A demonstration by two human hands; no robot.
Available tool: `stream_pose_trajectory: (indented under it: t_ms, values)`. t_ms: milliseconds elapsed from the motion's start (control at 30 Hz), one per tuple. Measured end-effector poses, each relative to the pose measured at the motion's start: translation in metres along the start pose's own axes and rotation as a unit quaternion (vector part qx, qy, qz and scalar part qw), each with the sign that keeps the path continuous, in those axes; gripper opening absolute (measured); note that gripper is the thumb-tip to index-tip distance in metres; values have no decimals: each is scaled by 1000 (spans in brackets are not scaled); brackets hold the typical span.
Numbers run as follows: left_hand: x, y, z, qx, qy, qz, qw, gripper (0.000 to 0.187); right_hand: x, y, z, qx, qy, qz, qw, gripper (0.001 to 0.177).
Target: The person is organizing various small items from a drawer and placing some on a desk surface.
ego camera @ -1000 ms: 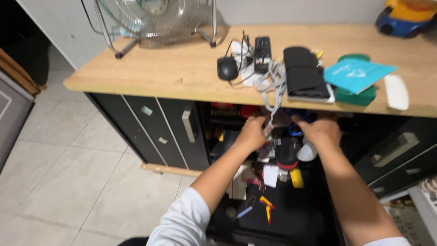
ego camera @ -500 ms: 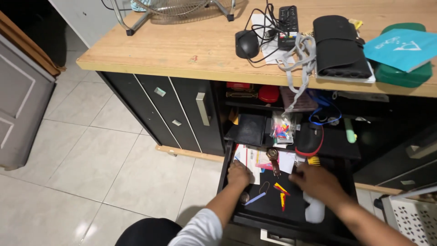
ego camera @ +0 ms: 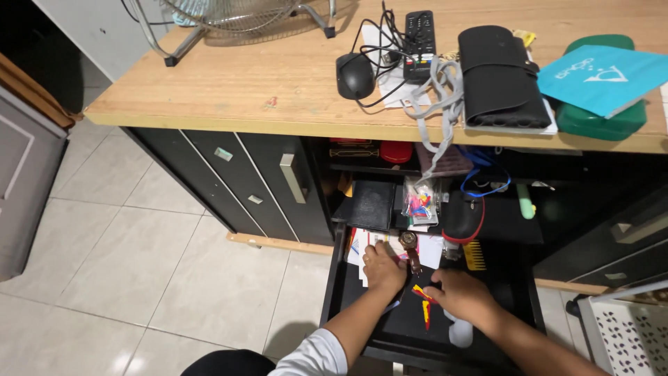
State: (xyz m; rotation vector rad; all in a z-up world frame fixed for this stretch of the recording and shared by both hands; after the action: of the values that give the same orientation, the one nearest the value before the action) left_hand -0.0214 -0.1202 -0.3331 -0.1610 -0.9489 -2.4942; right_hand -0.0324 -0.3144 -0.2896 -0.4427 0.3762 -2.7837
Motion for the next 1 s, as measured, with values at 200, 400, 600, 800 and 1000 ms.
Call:
stream_pose_trajectory:
  t_ms: [200, 400, 600, 800, 1000]
  values:
    - [-2, 7, 3, 78, 78, -117, 987, 53, 12, -13, 52, 10, -9, -22, 1000, 43]
    - [71, 131, 136, 425, 106, -342, 831, 52, 21, -16, 95, -28, 32, -88, 995, 44]
    - [93, 208, 226, 388, 140, -484, 772, 22, 28, -22, 107, -50, 95, -65, 992, 46]
    - [31, 302, 307, 207, 215, -498, 814, 29, 43, -45, 116, -55, 51, -22, 997, 44]
    - [-63, 329, 318, 188, 207, -446, 850, 15, 41, -40, 110, -66, 70, 1, 995, 42]
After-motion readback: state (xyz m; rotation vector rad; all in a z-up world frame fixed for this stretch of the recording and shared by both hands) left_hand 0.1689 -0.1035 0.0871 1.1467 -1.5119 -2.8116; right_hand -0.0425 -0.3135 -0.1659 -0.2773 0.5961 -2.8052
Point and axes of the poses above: each hand's wrist, its own x-axis away from the middle knuckle, its own z-axis out of the back of the hand, y = z × x, the point moved 5 cm from there along -x, towards the middle knuckle, and after that the axes turned 7 degrees about x, right-handed, at the moved point
